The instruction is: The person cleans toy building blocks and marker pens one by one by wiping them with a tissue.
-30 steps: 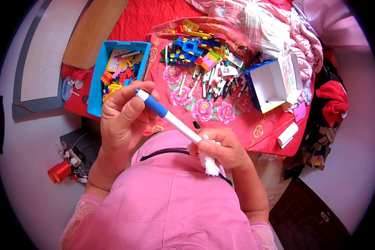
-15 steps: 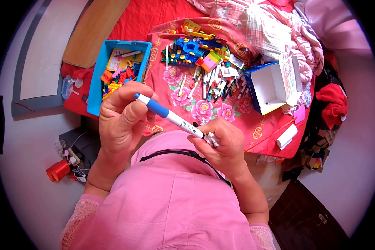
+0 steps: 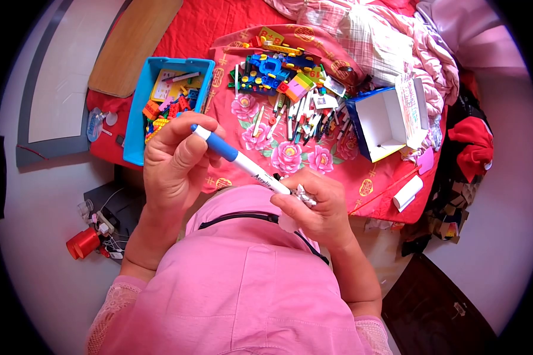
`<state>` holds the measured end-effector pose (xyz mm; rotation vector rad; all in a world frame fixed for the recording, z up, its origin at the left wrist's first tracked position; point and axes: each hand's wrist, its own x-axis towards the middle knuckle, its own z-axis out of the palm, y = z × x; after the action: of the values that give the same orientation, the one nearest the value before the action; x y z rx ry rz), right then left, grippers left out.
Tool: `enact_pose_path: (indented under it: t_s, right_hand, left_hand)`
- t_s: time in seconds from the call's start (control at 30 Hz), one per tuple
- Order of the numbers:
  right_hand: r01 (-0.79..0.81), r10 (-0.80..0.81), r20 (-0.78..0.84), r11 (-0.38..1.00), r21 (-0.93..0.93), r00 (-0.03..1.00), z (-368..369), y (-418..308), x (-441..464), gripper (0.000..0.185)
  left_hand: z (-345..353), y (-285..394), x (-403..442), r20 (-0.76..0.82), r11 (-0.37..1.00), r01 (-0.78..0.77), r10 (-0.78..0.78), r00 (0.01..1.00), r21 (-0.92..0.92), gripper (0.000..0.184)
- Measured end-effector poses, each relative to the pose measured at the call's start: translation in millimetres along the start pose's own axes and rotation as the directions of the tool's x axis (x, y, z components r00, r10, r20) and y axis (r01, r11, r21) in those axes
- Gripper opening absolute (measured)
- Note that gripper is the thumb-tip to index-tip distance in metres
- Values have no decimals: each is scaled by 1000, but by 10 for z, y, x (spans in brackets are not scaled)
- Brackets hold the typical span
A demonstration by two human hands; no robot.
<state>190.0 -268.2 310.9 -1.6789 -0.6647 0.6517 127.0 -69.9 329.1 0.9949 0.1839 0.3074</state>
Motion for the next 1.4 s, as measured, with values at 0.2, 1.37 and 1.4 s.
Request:
enact_pose_path:
  t_s: [0.2, 1.37, 1.4]
  right_hand:
    - [-160, 165, -15, 972, 171, 986, 84, 80, -48, 10]
    - [-114, 39, 273, 957, 266, 961, 18, 87, 20, 10]
    - [-133, 57, 255, 947, 291, 965, 21, 90, 10, 9]
  left_hand:
    - [21, -122, 3, -63, 964, 199, -213, 975, -174, 24]
    - [38, -11, -24, 49, 985, 125, -120, 992, -120, 21]
    - [40, -11, -26, 46, 984, 128, -124, 991, -125, 21]
